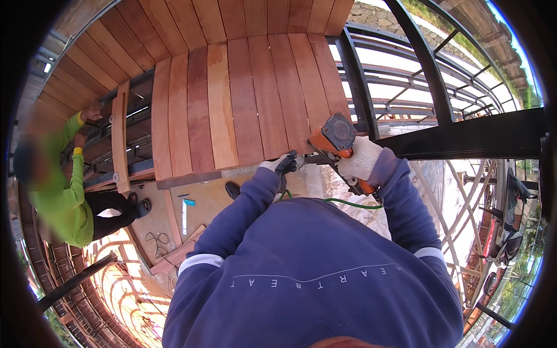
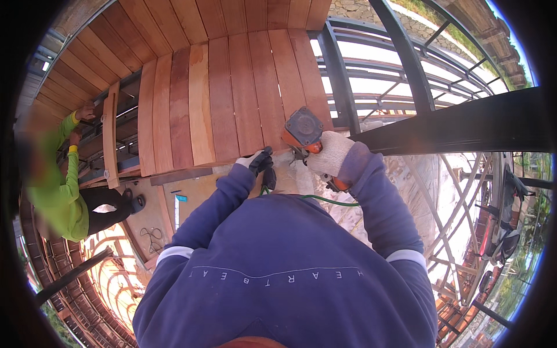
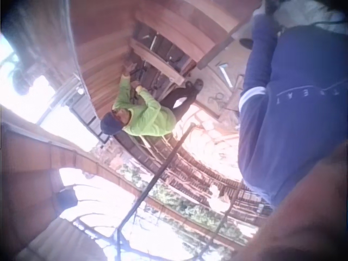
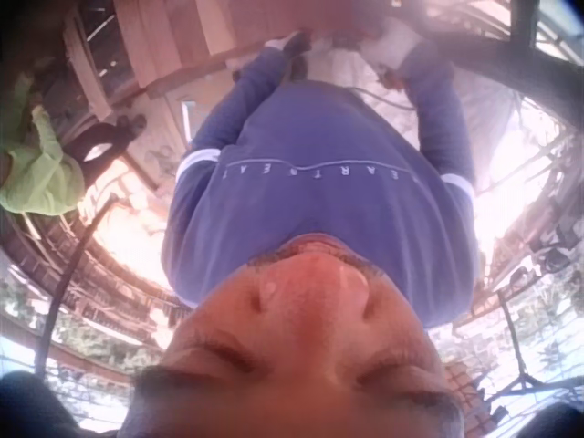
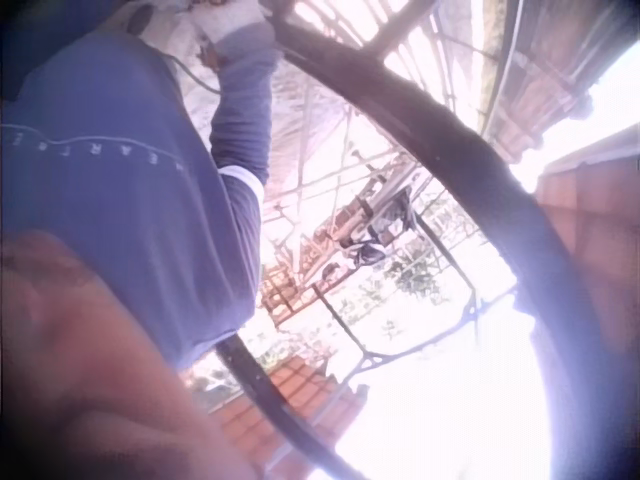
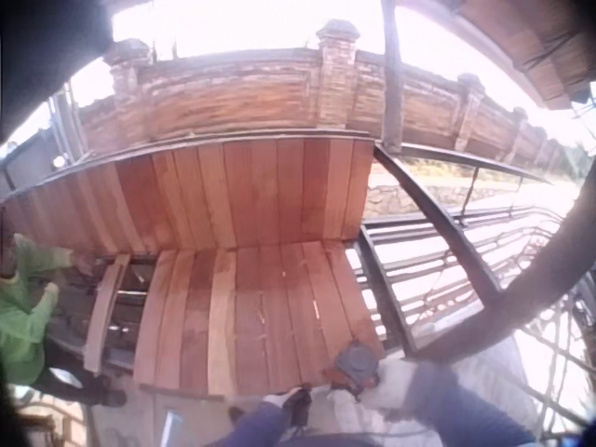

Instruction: The person uses a pneumatic nail gun to secure wooden slats onto a metal frame for a curved outdoor bench.

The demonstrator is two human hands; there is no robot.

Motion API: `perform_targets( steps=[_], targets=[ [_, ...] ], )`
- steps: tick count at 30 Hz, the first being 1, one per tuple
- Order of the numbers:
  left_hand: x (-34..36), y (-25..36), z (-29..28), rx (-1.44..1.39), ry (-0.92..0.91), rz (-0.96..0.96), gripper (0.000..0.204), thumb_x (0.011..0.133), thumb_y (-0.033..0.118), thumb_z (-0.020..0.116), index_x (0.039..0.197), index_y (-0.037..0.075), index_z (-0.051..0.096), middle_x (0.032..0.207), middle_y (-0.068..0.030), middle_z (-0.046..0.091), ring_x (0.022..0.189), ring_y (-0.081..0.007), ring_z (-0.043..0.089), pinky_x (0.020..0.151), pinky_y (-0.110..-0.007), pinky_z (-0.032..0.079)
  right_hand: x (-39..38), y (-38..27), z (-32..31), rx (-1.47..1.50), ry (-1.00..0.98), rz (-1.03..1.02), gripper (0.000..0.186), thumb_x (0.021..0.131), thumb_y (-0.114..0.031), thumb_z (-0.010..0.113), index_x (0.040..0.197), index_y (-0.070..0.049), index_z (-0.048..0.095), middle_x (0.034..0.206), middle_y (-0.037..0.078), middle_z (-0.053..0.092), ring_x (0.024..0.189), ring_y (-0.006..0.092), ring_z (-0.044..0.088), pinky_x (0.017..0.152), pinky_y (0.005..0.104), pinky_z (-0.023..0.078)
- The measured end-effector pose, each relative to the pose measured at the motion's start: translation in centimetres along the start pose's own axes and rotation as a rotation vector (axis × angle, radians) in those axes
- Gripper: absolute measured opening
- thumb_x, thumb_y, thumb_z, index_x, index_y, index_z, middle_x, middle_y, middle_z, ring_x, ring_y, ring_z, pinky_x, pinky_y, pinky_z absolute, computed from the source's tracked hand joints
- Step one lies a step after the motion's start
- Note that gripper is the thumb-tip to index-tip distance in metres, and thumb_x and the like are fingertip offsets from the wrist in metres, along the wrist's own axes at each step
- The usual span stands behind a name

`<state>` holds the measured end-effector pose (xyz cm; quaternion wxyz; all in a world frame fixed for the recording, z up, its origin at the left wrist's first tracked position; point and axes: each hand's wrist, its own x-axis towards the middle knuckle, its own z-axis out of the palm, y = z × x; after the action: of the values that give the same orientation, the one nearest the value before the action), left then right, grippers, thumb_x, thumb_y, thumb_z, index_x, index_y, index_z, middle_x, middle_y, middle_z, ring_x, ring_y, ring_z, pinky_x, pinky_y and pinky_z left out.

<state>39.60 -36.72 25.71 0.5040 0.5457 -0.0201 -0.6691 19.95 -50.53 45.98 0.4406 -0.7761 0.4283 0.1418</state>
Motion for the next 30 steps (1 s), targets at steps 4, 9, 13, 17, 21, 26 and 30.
perform_targets(
  steps=[4, 9, 13, 17, 21, 26, 30],
  targets=[
    [0.9, -0.3, -0.2, 0.017, 0.023, -0.018, 0.034, 0.094, 0.021, 0.075, 0.118, -0.003, 0.072, 0.102, -0.0098, 0.074, 0.086, -0.0176, 0.072, 0.080, -0.028, 0.059, 0.5, -0.2, -0.1, -0.052, -0.006, -0.032, 0.032, 0.082, -0.026, 0.068, 0.099, 0.000, 0.072, 0.078, 0.018, 0.072, 0.074, 0.0306, 0.072, 0.068, 0.0406, 0.056],
    [0.8, -0.2, -0.4, -0.138, -0.095, 0.077, 0.034, 0.093, 0.021, 0.077, 0.117, -0.002, 0.072, 0.098, -0.0086, 0.075, 0.083, -0.0175, 0.072, 0.077, -0.028, 0.059, 0.5, -1.4, -0.6, -0.093, -0.034, -0.024, 0.027, 0.083, -0.023, 0.066, 0.097, -0.001, 0.072, 0.077, 0.016, 0.071, 0.072, 0.0288, 0.072, 0.066, 0.0398, 0.055],
    [0.6, -0.2, -0.7, -0.087, -0.082, 0.093, 0.032, 0.095, 0.018, 0.073, 0.119, -0.003, 0.071, 0.100, -0.0099, 0.075, 0.085, -0.0184, 0.072, 0.077, -0.030, 0.060, 1.1, -2.3, -0.7, -0.064, -0.097, 0.025, 0.026, 0.080, -0.015, 0.069, 0.101, 0.000, 0.069, 0.074, 0.011, 0.068, 0.067, 0.0229, 0.068, 0.064, 0.0352, 0.055],
    [0.2, -0.3, -0.7, -0.077, -0.045, 0.103, 0.031, 0.096, 0.016, 0.071, 0.120, -0.004, 0.071, 0.099, -0.0106, 0.075, 0.083, -0.0198, 0.072, 0.077, -0.031, 0.060, 1.2, -3.9, -0.5, 0.073, -0.153, 0.021, 0.023, 0.080, -0.013, 0.067, 0.099, 0.000, 0.069, 0.071, 0.008, 0.066, 0.065, 0.0203, 0.067, 0.062, 0.0342, 0.054],
    [1.0, -0.4, -1.0, -0.086, -0.076, 0.086, 0.032, 0.097, 0.017, 0.070, 0.120, -0.005, 0.070, 0.097, -0.0113, 0.075, 0.082, -0.0206, 0.072, 0.078, -0.031, 0.059, 2.0, -4.3, -0.4, -0.004, -0.155, -0.010, 0.025, 0.079, -0.018, 0.069, 0.096, 0.000, 0.071, 0.072, 0.011, 0.068, 0.066, 0.0236, 0.068, 0.063, 0.0362, 0.053],
    [0.8, -0.3, -0.7, -0.047, -0.069, 0.118, 0.033, 0.098, 0.020, 0.069, 0.120, -0.005, 0.070, 0.095, -0.0114, 0.075, 0.083, -0.0206, 0.072, 0.076, -0.031, 0.058, 3.0, -3.8, -0.7, -0.127, -0.170, -0.040, 0.028, 0.078, -0.023, 0.070, 0.094, 0.001, 0.072, 0.077, 0.016, 0.070, 0.072, 0.0279, 0.070, 0.067, 0.0381, 0.054],
    [0.3, 0.2, -0.3, 0.015, -0.025, 0.072, 0.032, 0.098, 0.021, 0.069, 0.120, -0.003, 0.071, 0.096, -0.0112, 0.075, 0.084, -0.0205, 0.072, 0.077, -0.032, 0.059, 2.9, -3.2, -0.9, -0.106, -0.177, 0.023, 0.030, 0.078, -0.025, 0.071, 0.095, 0.000, 0.072, 0.079, 0.017, 0.071, 0.075, 0.0277, 0.071, 0.069, 0.0378, 0.054]
  ],
)
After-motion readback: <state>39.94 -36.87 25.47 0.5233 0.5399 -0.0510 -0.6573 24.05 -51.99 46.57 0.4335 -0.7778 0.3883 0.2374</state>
